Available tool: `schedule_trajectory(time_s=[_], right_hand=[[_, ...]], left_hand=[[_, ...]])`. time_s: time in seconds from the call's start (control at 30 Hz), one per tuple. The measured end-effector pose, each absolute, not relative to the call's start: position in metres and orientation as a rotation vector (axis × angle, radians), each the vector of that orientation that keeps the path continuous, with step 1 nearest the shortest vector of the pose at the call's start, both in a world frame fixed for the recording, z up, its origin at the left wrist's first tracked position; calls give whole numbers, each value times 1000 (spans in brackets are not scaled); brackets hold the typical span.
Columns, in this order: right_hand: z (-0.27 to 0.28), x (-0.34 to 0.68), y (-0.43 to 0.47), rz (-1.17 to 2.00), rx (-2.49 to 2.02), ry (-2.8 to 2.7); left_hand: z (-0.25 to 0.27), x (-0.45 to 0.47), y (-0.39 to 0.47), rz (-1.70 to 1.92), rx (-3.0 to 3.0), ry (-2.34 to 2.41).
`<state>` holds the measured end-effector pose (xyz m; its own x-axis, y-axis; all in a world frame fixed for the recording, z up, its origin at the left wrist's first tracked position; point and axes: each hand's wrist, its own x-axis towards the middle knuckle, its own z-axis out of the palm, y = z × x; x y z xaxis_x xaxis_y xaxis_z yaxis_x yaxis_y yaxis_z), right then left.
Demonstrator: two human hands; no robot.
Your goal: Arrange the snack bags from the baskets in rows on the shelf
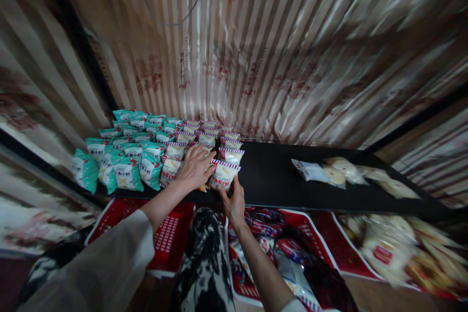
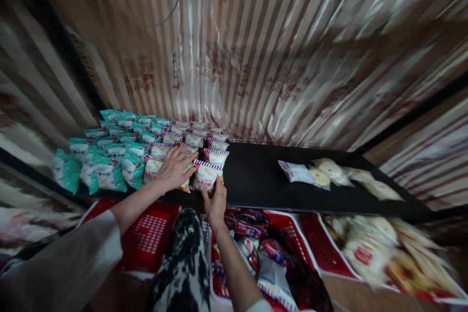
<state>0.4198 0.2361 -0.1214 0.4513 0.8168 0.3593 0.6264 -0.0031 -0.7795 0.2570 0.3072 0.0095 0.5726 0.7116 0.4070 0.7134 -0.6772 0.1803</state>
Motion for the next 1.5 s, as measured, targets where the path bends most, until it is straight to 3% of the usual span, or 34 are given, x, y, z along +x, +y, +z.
schedule_trajectory(time_s=[0.53, 1.2, 1.33, 1.5], right_hand=[[-125, 425, 233, 197, -1647, -1338], [-116, 432, 228, 365, -1592, -1198], [-115, 455, 239, 214, -1691, -1115], [-114, 483, 264, 312, -1828, -1307]], left_hand=[[-10, 277, 317, -747, -2869, -1508], [-5, 282, 317, -817, -2855, -1649], [-7, 282, 317, -839, -2846, -1626], [-7, 280, 316, -849, -2845, -1620]])
